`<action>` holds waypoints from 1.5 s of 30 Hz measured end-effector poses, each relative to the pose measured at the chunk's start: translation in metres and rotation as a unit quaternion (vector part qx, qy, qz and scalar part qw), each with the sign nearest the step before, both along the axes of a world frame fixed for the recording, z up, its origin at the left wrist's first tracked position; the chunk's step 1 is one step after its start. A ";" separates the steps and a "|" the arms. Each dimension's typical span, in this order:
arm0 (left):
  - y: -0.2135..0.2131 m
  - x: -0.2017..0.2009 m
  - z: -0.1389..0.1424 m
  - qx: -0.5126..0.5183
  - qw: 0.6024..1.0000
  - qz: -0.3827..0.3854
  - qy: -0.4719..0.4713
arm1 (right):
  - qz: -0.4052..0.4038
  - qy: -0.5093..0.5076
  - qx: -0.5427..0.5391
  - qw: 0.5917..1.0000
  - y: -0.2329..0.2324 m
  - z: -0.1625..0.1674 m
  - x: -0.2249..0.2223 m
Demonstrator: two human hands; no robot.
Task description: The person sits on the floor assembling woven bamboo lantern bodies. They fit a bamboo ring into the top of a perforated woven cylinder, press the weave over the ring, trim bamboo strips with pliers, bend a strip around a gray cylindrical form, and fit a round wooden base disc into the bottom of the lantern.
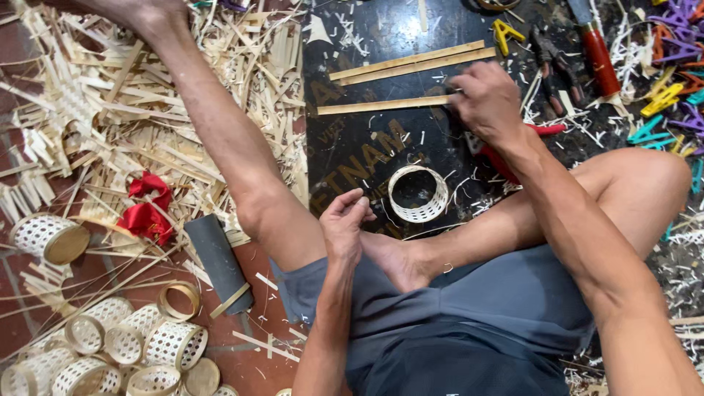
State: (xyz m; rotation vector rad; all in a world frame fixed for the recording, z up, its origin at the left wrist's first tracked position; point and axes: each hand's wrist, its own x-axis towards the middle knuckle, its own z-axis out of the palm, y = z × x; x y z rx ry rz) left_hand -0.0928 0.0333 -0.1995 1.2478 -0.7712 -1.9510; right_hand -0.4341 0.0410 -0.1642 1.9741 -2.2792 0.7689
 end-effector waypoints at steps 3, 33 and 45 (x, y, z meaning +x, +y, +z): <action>-0.004 0.001 -0.003 0.003 1.000 0.008 0.002 | 0.078 0.109 0.057 0.989 -0.041 0.000 0.008; -0.053 0.020 0.209 -0.443 0.894 0.047 0.045 | -0.186 -0.205 0.037 0.960 0.108 0.046 -0.041; -0.064 -0.021 0.127 -0.406 0.912 0.005 -0.066 | -0.159 -0.063 -0.060 0.984 0.090 0.026 -0.081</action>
